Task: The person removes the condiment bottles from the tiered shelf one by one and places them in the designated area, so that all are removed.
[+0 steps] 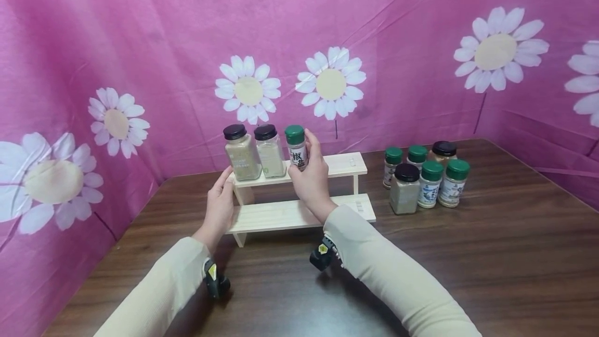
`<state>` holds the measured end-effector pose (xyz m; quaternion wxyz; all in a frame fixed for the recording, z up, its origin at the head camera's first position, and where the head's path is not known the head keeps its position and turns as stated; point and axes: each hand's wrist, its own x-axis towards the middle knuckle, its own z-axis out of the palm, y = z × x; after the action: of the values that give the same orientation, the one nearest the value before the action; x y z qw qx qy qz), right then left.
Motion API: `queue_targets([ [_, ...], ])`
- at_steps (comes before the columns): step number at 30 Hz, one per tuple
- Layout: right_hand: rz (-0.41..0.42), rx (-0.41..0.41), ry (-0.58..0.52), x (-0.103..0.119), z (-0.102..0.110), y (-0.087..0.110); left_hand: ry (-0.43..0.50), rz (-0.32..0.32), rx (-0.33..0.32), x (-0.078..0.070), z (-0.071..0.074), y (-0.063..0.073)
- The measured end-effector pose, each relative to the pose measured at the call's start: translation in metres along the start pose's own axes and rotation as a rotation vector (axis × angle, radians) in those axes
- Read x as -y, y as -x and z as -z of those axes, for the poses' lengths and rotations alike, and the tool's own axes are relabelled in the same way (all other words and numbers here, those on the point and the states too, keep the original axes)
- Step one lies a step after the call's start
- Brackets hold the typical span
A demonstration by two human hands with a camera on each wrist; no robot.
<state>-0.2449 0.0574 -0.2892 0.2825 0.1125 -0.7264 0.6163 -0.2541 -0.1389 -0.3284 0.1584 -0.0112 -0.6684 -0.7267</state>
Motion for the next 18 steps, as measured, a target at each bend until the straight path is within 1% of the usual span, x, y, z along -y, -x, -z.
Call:
queue_targets([
  [3, 0.014, -0.006, -0.017, -0.001, 0.003, 0.002, 0.011, 0.011, 0.000, 0.000, -0.001, 0.000],
  [9, 0.055, -0.017, -0.048, -0.005, 0.009, 0.007, 0.000, 0.017, 0.001, -0.001, -0.001, 0.001],
  [13, 0.091, -0.022, -0.068, -0.007, 0.013, 0.009, -0.010, 0.007, -0.003, 0.000, 0.000, 0.000],
  [18, 0.122, -0.015, -0.046, -0.008, 0.021, 0.013, 0.001, 0.005, -0.005, 0.001, -0.001, 0.000],
])
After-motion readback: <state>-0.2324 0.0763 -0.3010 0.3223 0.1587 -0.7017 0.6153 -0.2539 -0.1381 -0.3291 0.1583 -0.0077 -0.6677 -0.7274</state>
